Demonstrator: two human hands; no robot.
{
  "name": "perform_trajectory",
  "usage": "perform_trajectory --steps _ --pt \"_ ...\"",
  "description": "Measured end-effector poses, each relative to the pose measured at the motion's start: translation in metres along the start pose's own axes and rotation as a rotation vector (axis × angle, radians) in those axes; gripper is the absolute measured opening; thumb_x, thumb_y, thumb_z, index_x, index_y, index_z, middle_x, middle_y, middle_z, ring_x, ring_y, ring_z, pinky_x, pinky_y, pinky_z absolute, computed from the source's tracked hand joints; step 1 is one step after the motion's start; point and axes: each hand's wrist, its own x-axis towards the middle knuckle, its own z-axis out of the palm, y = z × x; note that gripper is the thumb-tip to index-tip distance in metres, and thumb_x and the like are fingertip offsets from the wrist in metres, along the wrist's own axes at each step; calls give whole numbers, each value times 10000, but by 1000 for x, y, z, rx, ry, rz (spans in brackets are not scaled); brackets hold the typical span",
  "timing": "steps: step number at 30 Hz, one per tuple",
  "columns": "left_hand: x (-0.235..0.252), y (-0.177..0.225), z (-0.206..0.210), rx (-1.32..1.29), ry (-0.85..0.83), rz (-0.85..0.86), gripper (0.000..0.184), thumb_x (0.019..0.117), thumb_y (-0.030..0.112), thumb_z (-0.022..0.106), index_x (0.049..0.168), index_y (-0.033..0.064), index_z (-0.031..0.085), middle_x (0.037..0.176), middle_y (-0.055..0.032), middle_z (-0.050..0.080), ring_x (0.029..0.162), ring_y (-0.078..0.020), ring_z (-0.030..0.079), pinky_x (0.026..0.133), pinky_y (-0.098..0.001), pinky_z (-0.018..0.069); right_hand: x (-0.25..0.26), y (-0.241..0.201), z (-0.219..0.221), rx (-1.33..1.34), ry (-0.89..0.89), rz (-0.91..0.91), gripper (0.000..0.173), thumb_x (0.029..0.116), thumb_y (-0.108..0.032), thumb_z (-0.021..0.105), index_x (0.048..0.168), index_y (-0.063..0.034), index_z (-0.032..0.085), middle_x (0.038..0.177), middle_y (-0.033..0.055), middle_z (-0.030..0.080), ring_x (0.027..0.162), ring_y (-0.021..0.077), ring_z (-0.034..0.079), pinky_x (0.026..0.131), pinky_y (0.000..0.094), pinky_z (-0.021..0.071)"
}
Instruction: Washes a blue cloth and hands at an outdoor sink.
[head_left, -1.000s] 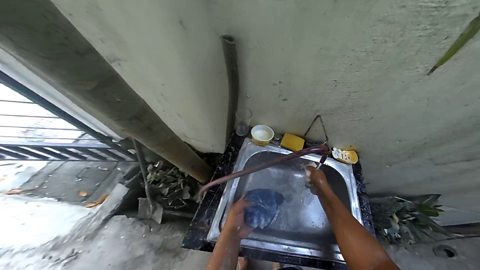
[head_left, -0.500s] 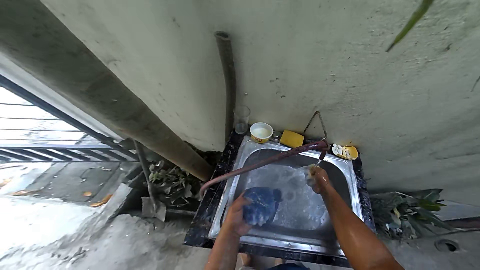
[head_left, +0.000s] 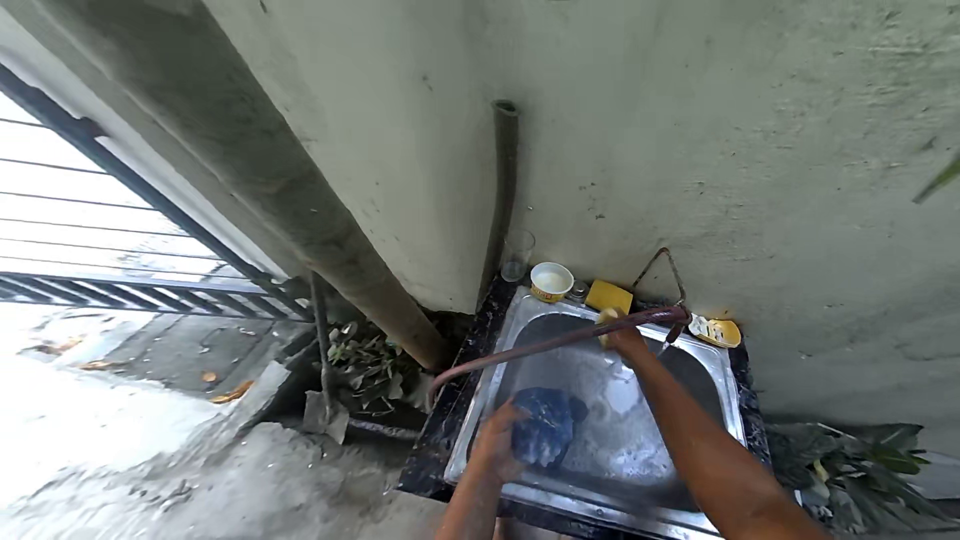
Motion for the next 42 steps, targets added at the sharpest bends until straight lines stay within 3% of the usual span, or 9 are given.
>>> perform_trajectory --steps 5,9,14,17,21,27,31,35,42 --pt "0 -4 7 23 38 -24 331 861 79 446 1170 83 563 888 -85 720 745 -177 720 626 -355 615 50 -56 7 -94 317 -344 399 1071 -261 517 1422 -73 531 1212 252 672 1095 428 665 916 612 534" --pt "5 -7 9 51 69 -32 348 903 81 427 1231 83 543 933 -97 699 783 -195 705 661 -380 607 84 -70 27 -446 190 -564 519 1004 -293 631 1449 -38 549 1464 248 531 1388 432 472 1160 606 363" --pt "25 -6 25 -90 256 -8 219 1036 161 379 1080 66 572 850 -95 665 720 -190 668 621 -365 575 -27 -30 54 -112 -28 -462 425 1094 -202 438 1431 30 552 1431 223 584 1370 311 534 1191 439 381" --pt "42 -20 40 -121 289 47 297 1071 209 345 979 62 588 769 -77 646 664 -173 639 595 -350 549 -80 9 88 -99 -212 -436 604 1098 -330 281 1564 46 356 1652 248 286 1552 375 245 1272 535 173" --pt "38 -60 68 -57 244 4 287 1074 153 360 1212 17 572 962 -130 652 846 -222 648 740 -410 556 -67 34 76 103 -116 -200 603 1130 -346 243 1574 58 307 1632 272 309 1535 363 293 1271 487 222" --pt "36 -68 81 -91 112 38 405 1112 289 252 1059 76 592 834 -63 671 744 -160 670 663 -348 575 -96 52 76 183 -61 -282 656 1098 -346 311 1591 79 232 1665 282 212 1559 383 224 1282 505 168" --pt "26 -67 80 11 -8 2 390 1114 248 302 1445 97 442 1073 -105 674 923 -201 684 801 -392 587 -81 64 61 297 -30 -305 581 1116 -307 310 1558 68 340 1603 268 369 1502 334 366 1252 447 269" --pt "28 -55 89 51 110 118 380 1131 300 276 1214 72 569 913 -9 676 815 -76 669 731 -267 576 -123 51 77 74 -69 -568 784 1074 -492 222 1574 112 242 1671 283 187 1574 401 151 1270 592 90" --pt "27 -57 77 67 180 170 443 1133 335 247 1214 49 574 944 -42 668 832 -104 660 745 -303 569 -126 47 79 -34 -145 -568 677 1085 -395 260 1602 43 249 1692 227 183 1582 375 138 1256 643 71"
